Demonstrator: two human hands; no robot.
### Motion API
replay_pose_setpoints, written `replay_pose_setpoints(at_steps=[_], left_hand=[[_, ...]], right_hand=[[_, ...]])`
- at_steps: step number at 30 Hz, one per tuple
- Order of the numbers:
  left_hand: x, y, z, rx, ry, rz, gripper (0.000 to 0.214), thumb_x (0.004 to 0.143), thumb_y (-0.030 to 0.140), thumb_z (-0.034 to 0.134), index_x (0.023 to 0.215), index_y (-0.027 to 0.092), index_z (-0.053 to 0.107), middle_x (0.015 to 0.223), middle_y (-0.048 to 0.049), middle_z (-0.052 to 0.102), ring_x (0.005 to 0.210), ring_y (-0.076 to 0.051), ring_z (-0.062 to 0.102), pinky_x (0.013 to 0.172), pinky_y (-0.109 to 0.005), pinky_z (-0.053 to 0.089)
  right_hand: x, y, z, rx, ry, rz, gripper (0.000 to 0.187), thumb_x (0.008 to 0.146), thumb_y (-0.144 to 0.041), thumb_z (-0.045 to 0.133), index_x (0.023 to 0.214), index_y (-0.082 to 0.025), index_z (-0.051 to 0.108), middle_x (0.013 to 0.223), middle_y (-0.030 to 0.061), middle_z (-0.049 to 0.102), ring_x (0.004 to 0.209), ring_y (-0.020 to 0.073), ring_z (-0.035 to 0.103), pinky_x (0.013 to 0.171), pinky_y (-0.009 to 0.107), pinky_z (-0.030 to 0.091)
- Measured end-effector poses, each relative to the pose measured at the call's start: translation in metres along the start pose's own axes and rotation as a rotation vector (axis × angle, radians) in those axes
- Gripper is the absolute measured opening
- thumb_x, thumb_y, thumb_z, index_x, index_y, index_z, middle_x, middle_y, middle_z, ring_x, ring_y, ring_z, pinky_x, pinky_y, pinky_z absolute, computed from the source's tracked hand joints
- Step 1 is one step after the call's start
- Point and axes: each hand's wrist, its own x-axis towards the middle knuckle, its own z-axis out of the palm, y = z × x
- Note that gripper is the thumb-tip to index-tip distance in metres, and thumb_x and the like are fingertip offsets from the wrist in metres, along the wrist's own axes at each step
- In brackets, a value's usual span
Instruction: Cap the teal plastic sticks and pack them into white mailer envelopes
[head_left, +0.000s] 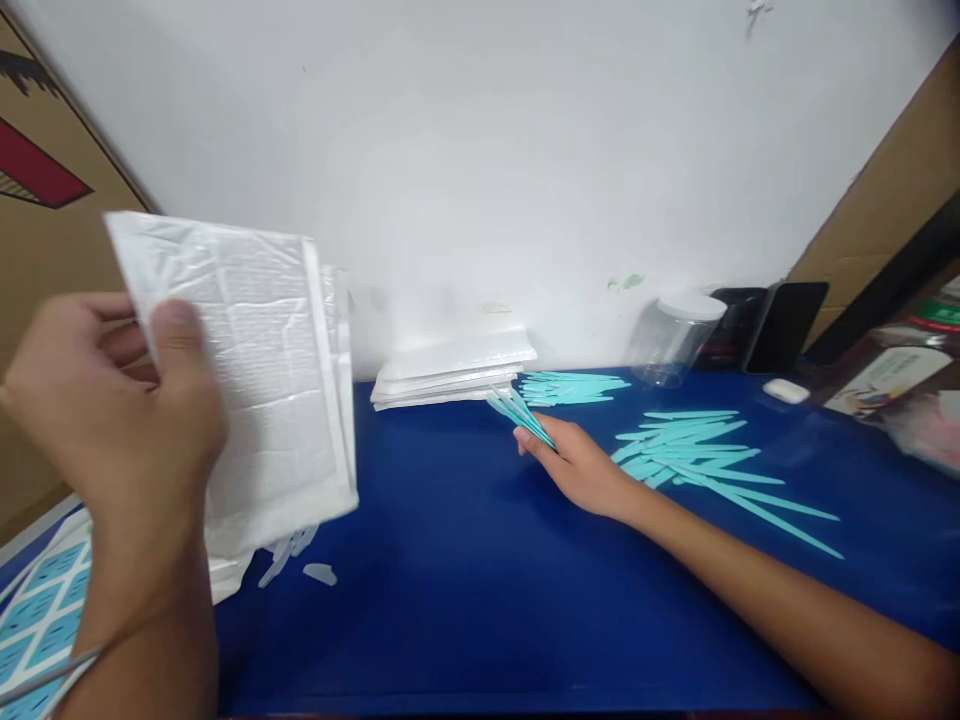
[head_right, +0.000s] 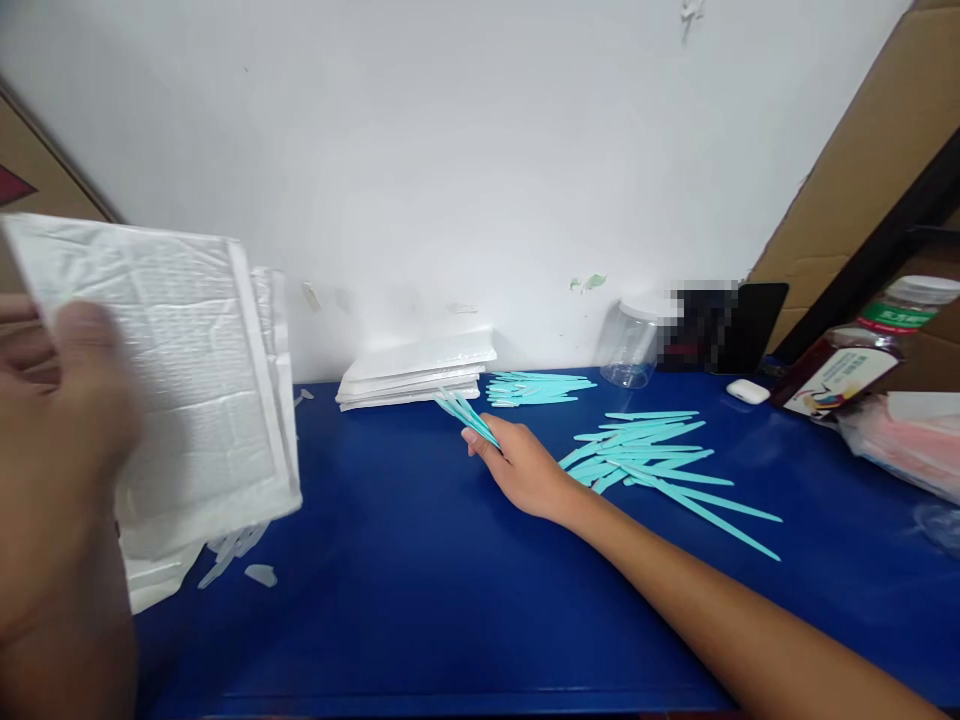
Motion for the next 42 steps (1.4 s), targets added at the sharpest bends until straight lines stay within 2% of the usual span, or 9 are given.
replay_pose_setpoints(at_steps=[8,13,16,20,29,32,35,38,42], left_hand=[[0.003,-0.043,0.045,0.415,-0.319,0.113,0.033,0.100,0.046,0.056,0.111,0.018,0.071,0.095,-0.0091,0.074,0.089,-0.031,0.065,0.085,-0.042,0.049],[0.004,-0.046,0.048,0.127,-0.032,0.055,0.024,0.100,0.034,0.060,0.114,0.015,0.065,0.089,-0.0042,0.067,0.076,-0.021,0.059,0.077,-0.035,0.047],[-0.007,-0.028,0.058,-0.362,0.017,-0.173,0.014,0.101,0.026,0.058,0.111,0.017,0.061,0.074,0.0035,0.056,0.059,-0.013,0.048,0.063,-0.026,0.043],[-0.047,0.004,0.078,-0.881,-0.350,-0.640,0.008,0.095,0.023,0.066,0.099,0.019,0.062,0.081,-0.0006,0.066,0.071,-0.016,0.064,0.065,-0.026,0.054],[-0.121,0.023,0.098,-0.840,-0.620,-0.857,0.031,0.096,0.049,0.070,0.110,0.024,0.058,0.095,-0.0056,0.072,0.079,-0.022,0.072,0.066,-0.033,0.058],[-0.122,0.022,0.091,-0.753,-0.551,-0.591,0.046,0.094,0.052,0.071,0.127,0.028,0.050,0.125,-0.0120,0.071,0.112,-0.028,0.072,0.089,-0.042,0.061],[-0.112,0.022,0.075,-0.557,-0.424,0.062,0.083,0.081,0.055,0.085,0.148,0.032,0.042,0.163,-0.0154,0.047,0.154,-0.038,0.041,0.119,-0.056,0.044],[-0.101,0.022,0.062,-0.493,-0.690,0.700,0.100,0.066,0.065,0.093,0.151,0.033,0.051,0.162,-0.0125,0.052,0.157,-0.046,0.035,0.128,-0.065,0.027],[-0.106,0.025,0.061,-0.465,-1.019,0.973,0.118,0.065,0.076,0.087,0.164,0.032,0.040,0.165,-0.0150,0.049,0.154,-0.046,0.041,0.132,-0.065,0.019]], right_hand=[[0.001,0.005,0.000,-0.019,0.001,-0.020,0.047,0.111,-0.057,0.039,0.086,-0.022,0.058,0.079,-0.0005,0.059,0.075,0.0192,0.056,0.073,0.031,0.041],[0.001,0.000,-0.001,0.000,0.028,0.000,0.048,0.109,-0.060,0.041,0.085,-0.022,0.060,0.080,0.0000,0.060,0.075,0.0192,0.055,0.073,0.031,0.041],[-0.001,-0.007,-0.001,0.126,0.075,0.066,0.053,0.105,-0.068,0.045,0.081,-0.023,0.057,0.074,-0.0007,0.055,0.068,0.0172,0.050,0.066,0.030,0.039],[-0.004,-0.013,0.005,0.414,0.027,0.216,0.064,0.093,-0.079,0.058,0.067,-0.025,0.038,0.058,-0.0073,0.033,0.052,0.0103,0.028,0.051,0.027,0.024],[-0.012,-0.024,0.011,0.633,-0.114,0.446,0.061,0.080,-0.080,0.075,0.085,-0.020,0.062,0.072,-0.0014,0.058,0.062,0.0140,0.051,0.052,0.025,0.035],[-0.011,-0.022,0.005,0.650,-0.131,0.379,0.052,0.081,-0.067,0.083,0.093,-0.017,0.072,0.091,0.0061,0.073,0.083,0.0224,0.067,0.068,0.031,0.051],[-0.010,-0.016,-0.005,0.656,-0.164,0.391,0.049,0.084,-0.060,0.082,0.105,-0.017,0.078,0.103,0.0089,0.078,0.093,0.0268,0.072,0.078,0.036,0.055],[-0.010,-0.012,-0.017,0.549,-0.206,0.345,0.040,0.085,-0.056,0.084,0.093,-0.017,0.077,0.093,0.0047,0.076,0.084,0.0228,0.069,0.074,0.032,0.052],[-0.009,-0.013,-0.030,0.450,-0.298,0.217,0.038,0.087,-0.054,0.081,0.088,-0.017,0.073,0.084,0.0004,0.069,0.078,0.0184,0.061,0.073,0.030,0.048]])
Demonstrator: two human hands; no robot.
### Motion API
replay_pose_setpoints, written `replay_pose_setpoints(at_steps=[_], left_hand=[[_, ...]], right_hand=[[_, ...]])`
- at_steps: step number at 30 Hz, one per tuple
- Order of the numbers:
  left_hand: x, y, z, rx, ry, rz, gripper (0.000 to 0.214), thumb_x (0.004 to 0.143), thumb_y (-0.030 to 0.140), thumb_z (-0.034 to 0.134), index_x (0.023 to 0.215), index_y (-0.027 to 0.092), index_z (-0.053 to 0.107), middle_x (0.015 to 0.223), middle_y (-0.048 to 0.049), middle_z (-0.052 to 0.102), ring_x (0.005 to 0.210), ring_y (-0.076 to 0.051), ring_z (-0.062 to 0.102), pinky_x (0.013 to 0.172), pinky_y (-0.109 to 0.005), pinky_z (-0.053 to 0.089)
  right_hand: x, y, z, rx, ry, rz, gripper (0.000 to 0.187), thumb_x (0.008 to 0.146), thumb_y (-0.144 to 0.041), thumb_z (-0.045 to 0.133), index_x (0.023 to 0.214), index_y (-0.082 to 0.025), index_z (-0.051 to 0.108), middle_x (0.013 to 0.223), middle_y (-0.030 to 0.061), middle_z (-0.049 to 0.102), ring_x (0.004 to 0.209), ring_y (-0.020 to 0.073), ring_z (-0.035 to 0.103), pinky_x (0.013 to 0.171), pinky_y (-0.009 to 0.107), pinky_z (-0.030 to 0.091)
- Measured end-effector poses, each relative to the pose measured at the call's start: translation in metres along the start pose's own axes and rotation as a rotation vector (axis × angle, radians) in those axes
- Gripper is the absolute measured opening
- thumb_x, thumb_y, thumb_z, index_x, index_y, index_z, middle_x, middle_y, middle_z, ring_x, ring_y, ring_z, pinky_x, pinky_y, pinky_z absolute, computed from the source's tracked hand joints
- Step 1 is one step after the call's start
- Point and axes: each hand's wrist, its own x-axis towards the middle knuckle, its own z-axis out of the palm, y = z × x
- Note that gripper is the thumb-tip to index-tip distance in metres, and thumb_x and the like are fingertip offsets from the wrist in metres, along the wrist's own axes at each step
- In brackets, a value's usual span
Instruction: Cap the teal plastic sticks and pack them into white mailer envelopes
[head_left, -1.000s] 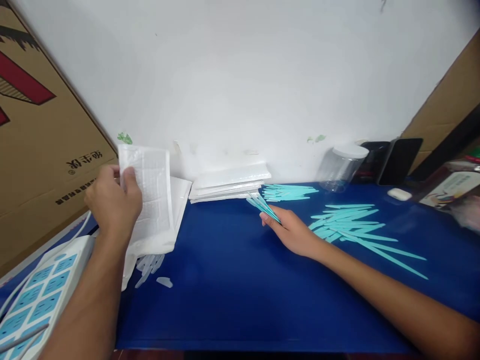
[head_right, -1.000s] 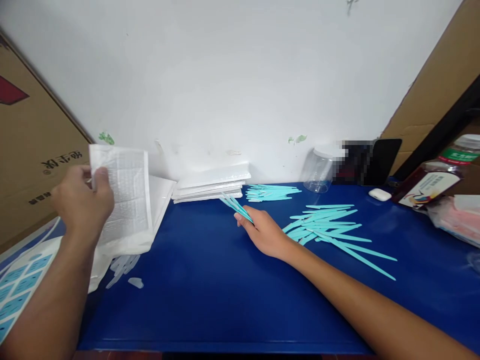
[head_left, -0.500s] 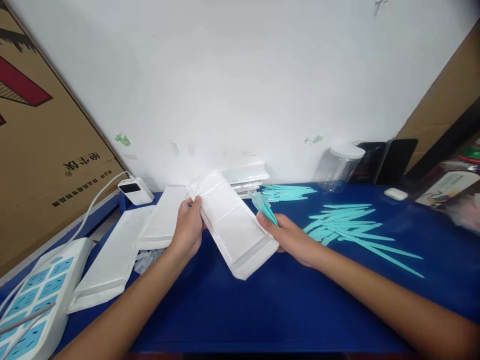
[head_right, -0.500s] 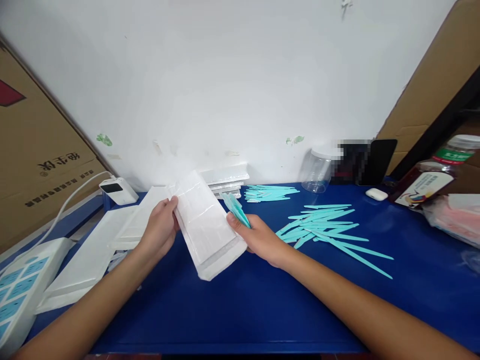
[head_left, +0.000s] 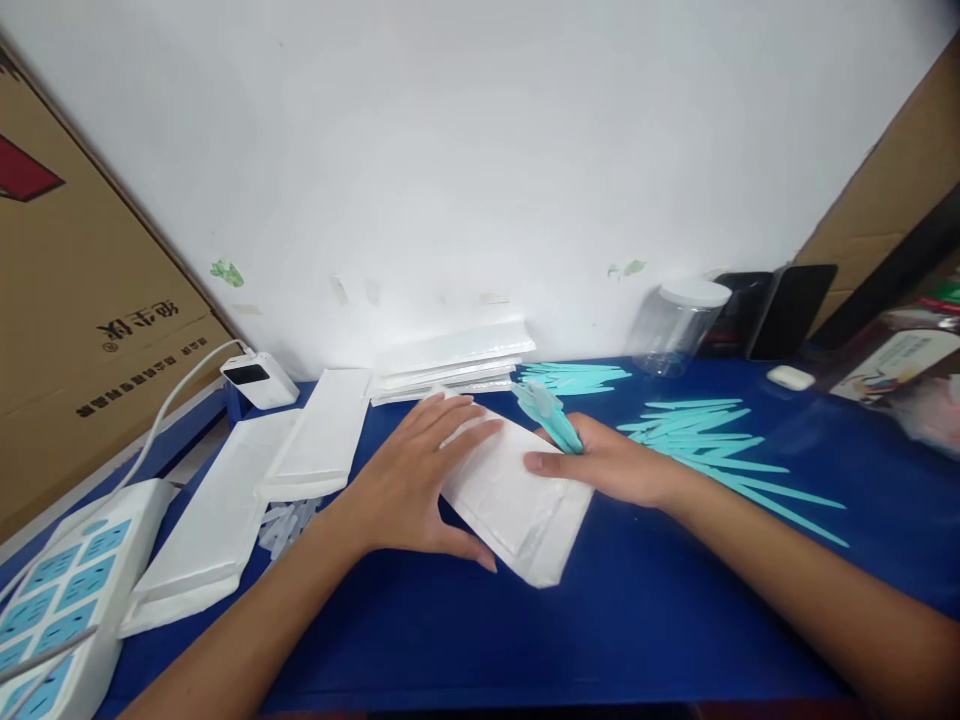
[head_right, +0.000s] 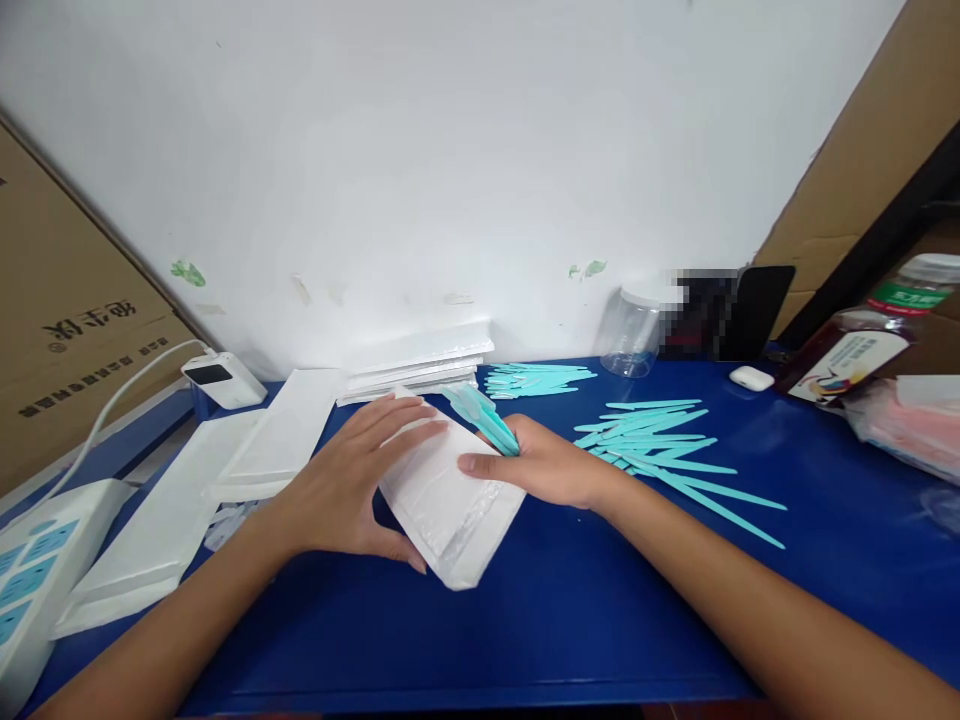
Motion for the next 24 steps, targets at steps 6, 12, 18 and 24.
replay_pose_setpoints(at_steps=[6,12,18,24], left_hand=[[0.003,0.010,0.015,0.012,-0.081,0.053,0.121,0.067,0.068,0.086,0.167,0.026,0.031,0.157,-0.0179,0.053,0.150,-0.046,0.042,0.132,-0.065,0.014],[0.002,0.010,0.017,0.261,0.027,-0.137,0.078,0.088,0.049,0.071,0.155,0.018,0.045,0.123,-0.0184,0.062,0.115,-0.039,0.058,0.105,-0.059,0.045],[0.001,-0.001,0.011,0.456,0.127,-0.364,0.099,0.075,0.048,0.084,0.158,0.016,0.041,0.132,-0.0192,0.059,0.121,-0.042,0.053,0.104,-0.058,0.040],[0.002,0.000,0.015,0.371,0.130,-0.408,0.093,0.077,0.065,0.080,0.152,0.020,0.047,0.123,-0.0143,0.061,0.112,-0.037,0.054,0.097,-0.053,0.042]], right_hand=[[-0.003,-0.008,0.001,-0.148,-0.183,-0.055,0.042,0.094,-0.060,0.071,0.085,-0.019,0.065,0.080,-0.0010,0.060,0.074,0.0167,0.054,0.067,0.028,0.042],[-0.004,-0.007,-0.006,-0.668,0.254,-0.162,0.047,0.099,-0.066,0.062,0.110,-0.021,0.069,0.096,0.0069,0.077,0.078,0.0242,0.068,0.065,0.031,0.044],[-0.007,-0.002,-0.026,-1.367,0.378,-0.161,0.059,0.096,-0.077,0.056,0.106,-0.019,0.066,0.072,0.0065,0.074,0.065,0.0299,0.069,0.056,0.031,0.028],[-0.006,-0.008,-0.008,-1.480,0.297,-0.050,0.054,0.107,-0.069,0.040,0.108,-0.019,0.061,0.092,0.0082,0.077,0.068,0.0261,0.069,0.055,0.031,0.017]])
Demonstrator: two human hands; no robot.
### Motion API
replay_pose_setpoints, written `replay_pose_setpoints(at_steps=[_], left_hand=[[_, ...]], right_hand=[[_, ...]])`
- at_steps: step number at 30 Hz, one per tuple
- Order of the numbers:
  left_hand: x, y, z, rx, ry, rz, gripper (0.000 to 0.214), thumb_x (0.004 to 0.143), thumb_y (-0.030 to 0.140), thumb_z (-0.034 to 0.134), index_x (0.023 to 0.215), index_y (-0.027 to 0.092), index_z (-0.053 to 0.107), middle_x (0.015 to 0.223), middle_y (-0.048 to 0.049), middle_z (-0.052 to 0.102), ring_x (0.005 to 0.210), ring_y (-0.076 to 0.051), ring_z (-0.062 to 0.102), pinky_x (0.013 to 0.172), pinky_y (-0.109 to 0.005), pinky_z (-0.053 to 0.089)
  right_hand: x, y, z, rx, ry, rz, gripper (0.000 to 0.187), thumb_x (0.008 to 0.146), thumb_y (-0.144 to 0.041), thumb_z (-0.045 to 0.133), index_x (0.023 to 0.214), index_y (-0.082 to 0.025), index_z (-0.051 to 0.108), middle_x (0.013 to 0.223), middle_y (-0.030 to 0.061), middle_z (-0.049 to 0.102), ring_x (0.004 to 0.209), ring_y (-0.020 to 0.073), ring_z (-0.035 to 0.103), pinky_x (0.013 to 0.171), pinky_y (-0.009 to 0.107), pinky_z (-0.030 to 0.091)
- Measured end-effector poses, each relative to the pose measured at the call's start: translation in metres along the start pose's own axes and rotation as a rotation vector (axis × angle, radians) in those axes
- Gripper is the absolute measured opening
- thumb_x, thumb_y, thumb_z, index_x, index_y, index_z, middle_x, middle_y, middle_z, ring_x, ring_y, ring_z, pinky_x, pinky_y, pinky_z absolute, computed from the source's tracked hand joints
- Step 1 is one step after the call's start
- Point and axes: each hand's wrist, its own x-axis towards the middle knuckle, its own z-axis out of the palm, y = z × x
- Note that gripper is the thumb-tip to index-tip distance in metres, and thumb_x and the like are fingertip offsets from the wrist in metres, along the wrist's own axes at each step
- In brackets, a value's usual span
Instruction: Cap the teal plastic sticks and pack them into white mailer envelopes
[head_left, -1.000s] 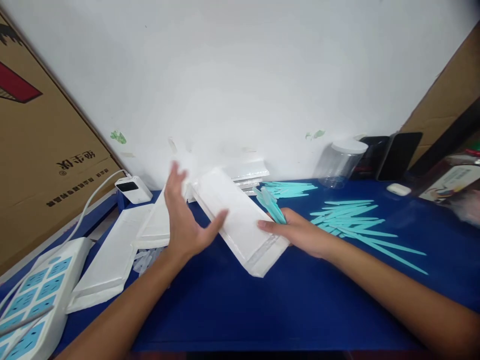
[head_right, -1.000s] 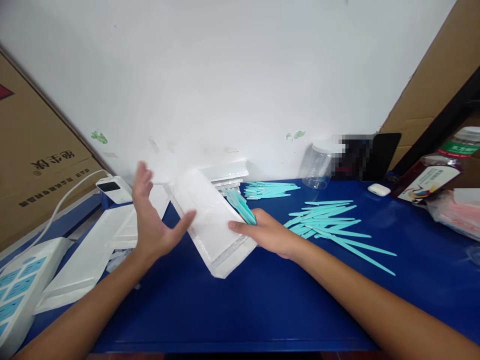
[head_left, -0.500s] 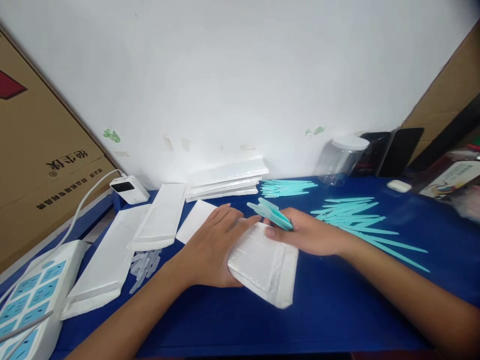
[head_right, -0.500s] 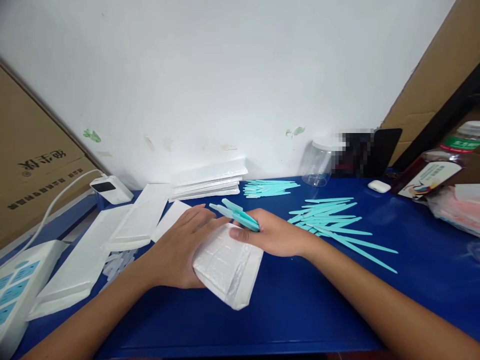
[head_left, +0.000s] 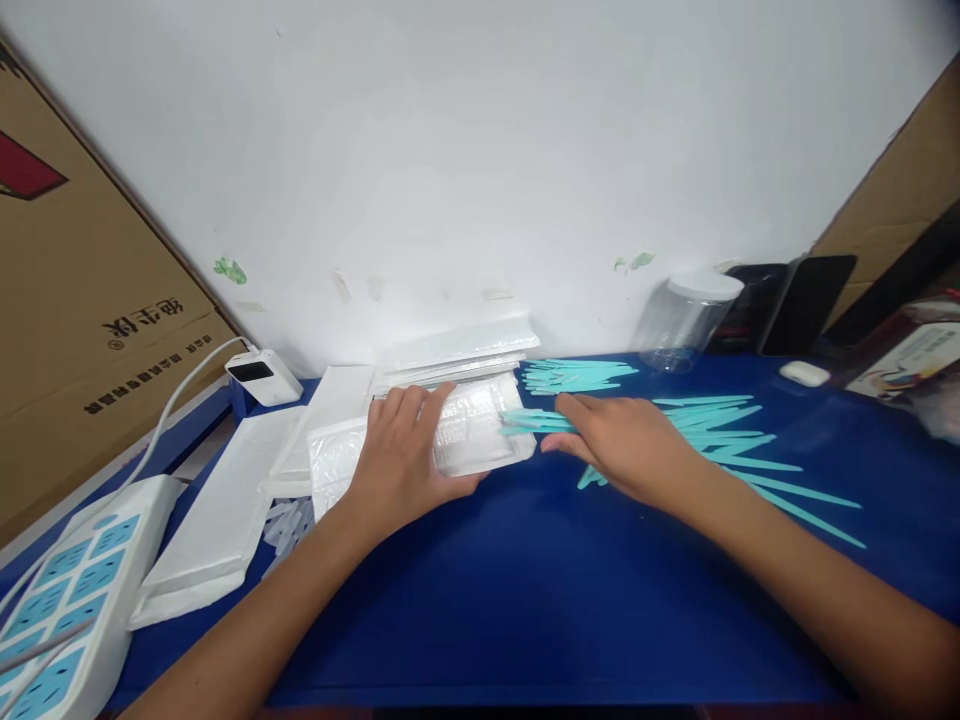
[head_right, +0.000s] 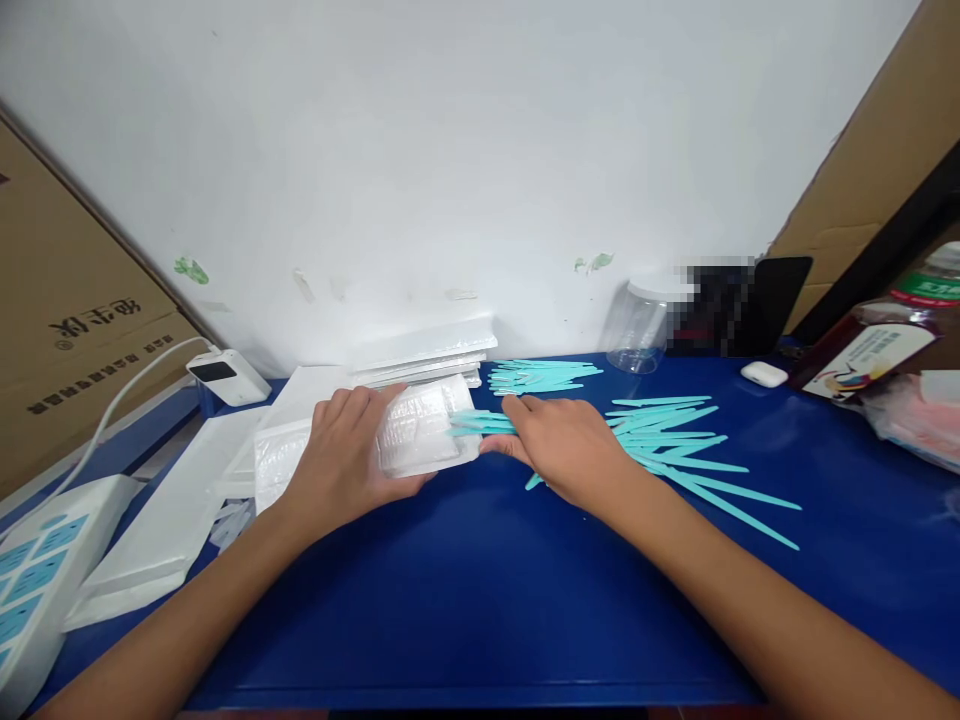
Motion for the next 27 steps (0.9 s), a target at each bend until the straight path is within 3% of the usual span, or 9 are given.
replay_pose_setpoints(at_steps=[4,13,20,27], left_hand=[[0.000,0.003,0.001,-0.024,0.011,-0.003,0.092,0.078,0.061,0.081,0.152,0.021,0.045,0.123,-0.0136,0.059,0.113,-0.037,0.054,0.097,-0.052,0.042],[0.000,0.000,0.004,-0.072,0.001,0.004,0.088,0.079,0.056,0.082,0.151,0.022,0.045,0.123,-0.0121,0.058,0.115,-0.036,0.055,0.100,-0.051,0.044],[-0.001,0.004,0.003,-0.085,0.031,0.027,0.091,0.078,0.052,0.083,0.153,0.023,0.041,0.126,-0.0126,0.058,0.116,-0.037,0.055,0.099,-0.052,0.044],[-0.003,0.009,0.004,-0.101,0.016,0.038,0.090,0.078,0.048,0.083,0.153,0.024,0.040,0.126,-0.0110,0.059,0.113,-0.035,0.056,0.098,-0.051,0.045]], right_hand=[[-0.001,-0.004,-0.006,-0.013,0.001,0.075,0.048,0.116,-0.050,0.026,0.101,-0.021,0.060,0.089,0.0073,0.075,0.069,0.0241,0.067,0.056,0.033,0.017],[-0.001,0.009,-0.007,0.025,0.040,0.125,0.043,0.114,-0.051,0.030,0.110,-0.019,0.058,0.083,0.0068,0.071,0.068,0.0257,0.064,0.057,0.033,0.020],[-0.006,0.000,-0.007,0.327,0.002,0.002,0.038,0.116,-0.046,0.027,0.100,-0.023,0.054,0.078,0.0012,0.067,0.066,0.0210,0.060,0.060,0.032,0.028],[-0.008,-0.009,-0.005,0.356,0.023,-0.024,0.044,0.116,-0.042,0.028,0.092,-0.023,0.059,0.089,0.0040,0.069,0.073,0.0213,0.061,0.064,0.032,0.032]])
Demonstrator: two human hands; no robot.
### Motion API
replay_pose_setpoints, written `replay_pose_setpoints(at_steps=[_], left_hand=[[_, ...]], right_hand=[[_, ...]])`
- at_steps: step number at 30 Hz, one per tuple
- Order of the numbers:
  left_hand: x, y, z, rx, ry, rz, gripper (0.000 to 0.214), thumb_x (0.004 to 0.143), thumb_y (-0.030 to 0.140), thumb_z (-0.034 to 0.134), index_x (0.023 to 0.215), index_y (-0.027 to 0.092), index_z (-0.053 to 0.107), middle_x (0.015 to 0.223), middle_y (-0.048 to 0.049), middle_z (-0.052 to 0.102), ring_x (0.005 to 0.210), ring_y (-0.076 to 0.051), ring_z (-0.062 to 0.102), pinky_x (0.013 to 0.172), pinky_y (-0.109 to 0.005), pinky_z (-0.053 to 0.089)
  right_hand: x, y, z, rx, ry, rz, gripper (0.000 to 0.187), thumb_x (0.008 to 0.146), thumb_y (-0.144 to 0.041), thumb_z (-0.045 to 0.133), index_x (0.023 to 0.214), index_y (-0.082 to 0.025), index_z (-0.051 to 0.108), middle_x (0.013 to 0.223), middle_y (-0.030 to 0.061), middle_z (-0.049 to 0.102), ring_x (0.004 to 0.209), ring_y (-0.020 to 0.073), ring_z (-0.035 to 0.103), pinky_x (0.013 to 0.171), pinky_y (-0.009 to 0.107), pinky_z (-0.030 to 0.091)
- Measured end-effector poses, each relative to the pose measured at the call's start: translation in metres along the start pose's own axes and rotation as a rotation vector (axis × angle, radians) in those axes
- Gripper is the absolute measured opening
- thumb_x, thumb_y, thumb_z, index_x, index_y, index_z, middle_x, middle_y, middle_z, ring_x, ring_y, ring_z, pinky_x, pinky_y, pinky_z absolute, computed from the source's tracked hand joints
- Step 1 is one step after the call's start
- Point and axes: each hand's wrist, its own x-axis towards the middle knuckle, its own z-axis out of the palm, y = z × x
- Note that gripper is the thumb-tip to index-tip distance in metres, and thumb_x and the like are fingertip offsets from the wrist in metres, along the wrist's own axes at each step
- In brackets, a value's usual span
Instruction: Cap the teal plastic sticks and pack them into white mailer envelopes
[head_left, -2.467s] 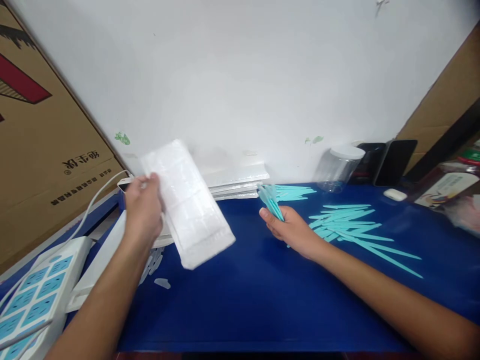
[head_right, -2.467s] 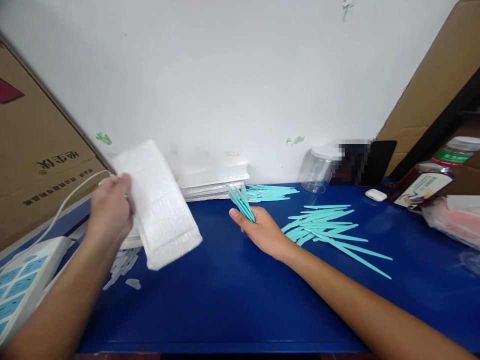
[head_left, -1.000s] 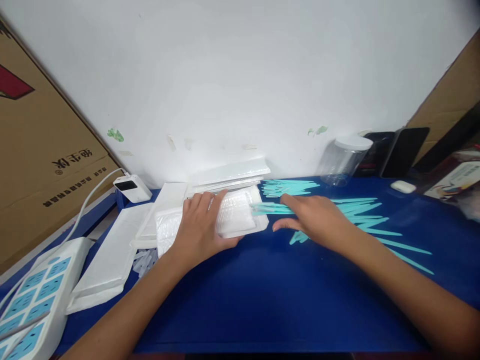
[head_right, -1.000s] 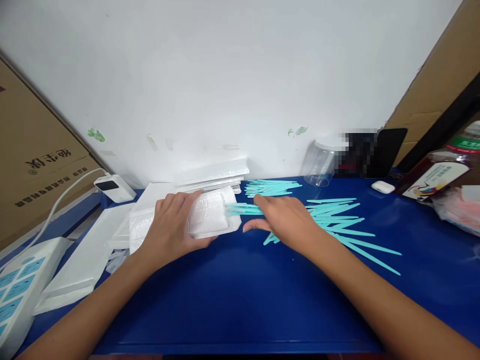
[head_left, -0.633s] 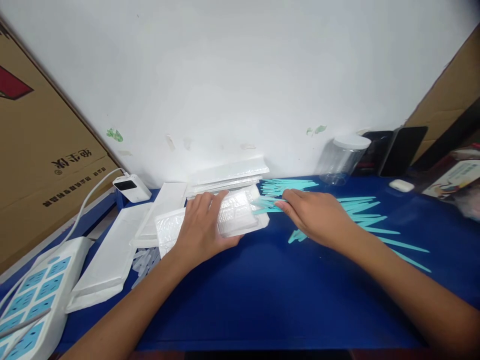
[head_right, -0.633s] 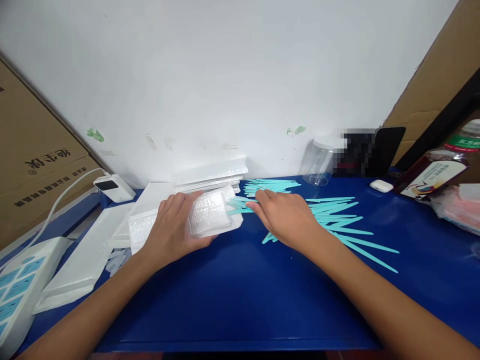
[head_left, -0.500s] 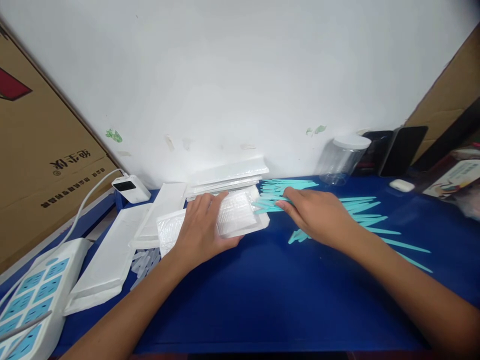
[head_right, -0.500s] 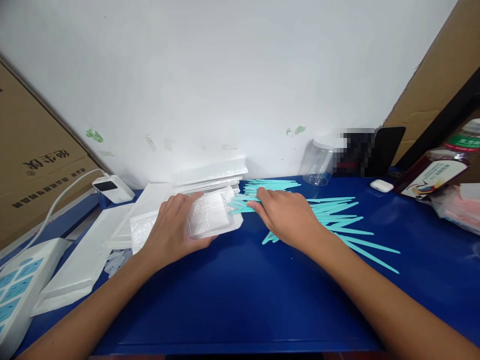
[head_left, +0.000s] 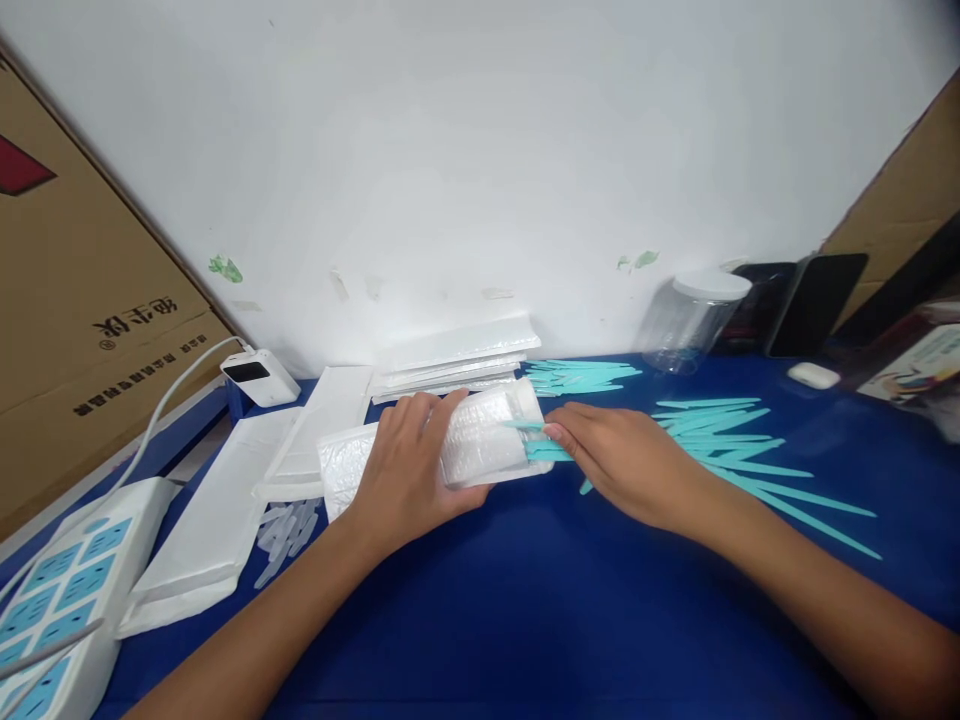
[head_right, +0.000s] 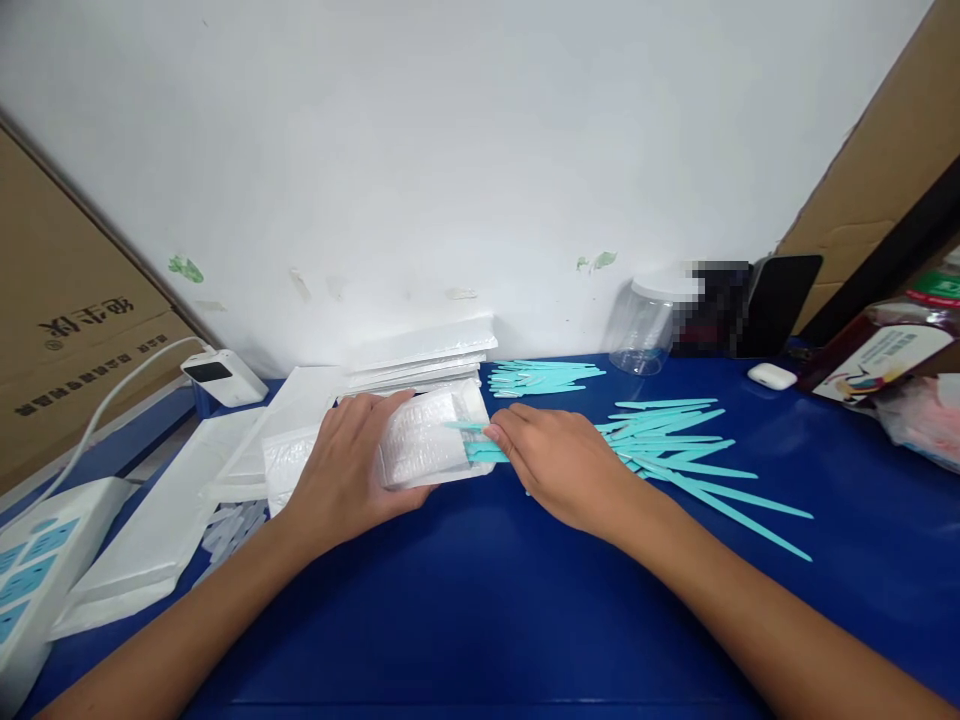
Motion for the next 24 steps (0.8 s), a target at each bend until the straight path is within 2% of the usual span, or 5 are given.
replay_pose_setpoints(at_steps=[3,9,14,19,24], left_hand=[[0.000,-0.002,0.001,-0.004,0.001,-0.011,0.090,0.079,0.048,0.083,0.154,0.024,0.040,0.128,-0.0113,0.059,0.116,-0.035,0.055,0.100,-0.052,0.045],[0.000,-0.003,0.005,-0.050,0.016,-0.065,0.082,0.081,0.051,0.081,0.149,0.025,0.044,0.124,-0.0112,0.059,0.116,-0.036,0.056,0.102,-0.053,0.046],[-0.002,0.004,0.009,-0.141,-0.068,-0.057,0.084,0.079,0.051,0.083,0.150,0.025,0.045,0.125,-0.0114,0.060,0.114,-0.036,0.057,0.098,-0.053,0.048],[-0.003,0.007,0.012,-0.134,-0.152,0.016,0.085,0.082,0.053,0.081,0.152,0.024,0.045,0.128,-0.0122,0.060,0.116,-0.036,0.057,0.103,-0.055,0.045],[-0.002,0.004,0.012,-0.175,-0.241,0.033,0.089,0.079,0.056,0.084,0.153,0.022,0.048,0.129,-0.0120,0.061,0.117,-0.035,0.057,0.105,-0.054,0.046]], right_hand=[[0.002,0.003,0.002,0.053,0.041,0.039,0.045,0.115,-0.041,0.031,0.088,-0.023,0.062,0.085,0.0032,0.070,0.072,0.0202,0.062,0.064,0.033,0.035],[0.004,0.007,0.002,-0.016,0.126,0.085,0.035,0.112,-0.037,0.041,0.110,-0.022,0.073,0.102,0.0069,0.076,0.089,0.0251,0.071,0.073,0.034,0.042],[0.003,0.004,0.003,0.012,0.075,0.021,0.035,0.111,-0.037,0.043,0.108,-0.024,0.076,0.096,0.0057,0.073,0.088,0.0246,0.071,0.074,0.035,0.045],[0.000,-0.003,0.011,0.080,0.092,-0.003,0.031,0.110,-0.032,0.044,0.134,-0.021,0.062,0.121,0.0107,0.068,0.088,0.0242,0.070,0.073,0.037,0.051],[-0.002,-0.007,0.019,0.287,0.073,-0.052,0.015,0.110,-0.029,0.045,0.117,-0.023,0.056,0.118,0.0095,0.064,0.094,0.0228,0.068,0.079,0.036,0.055]])
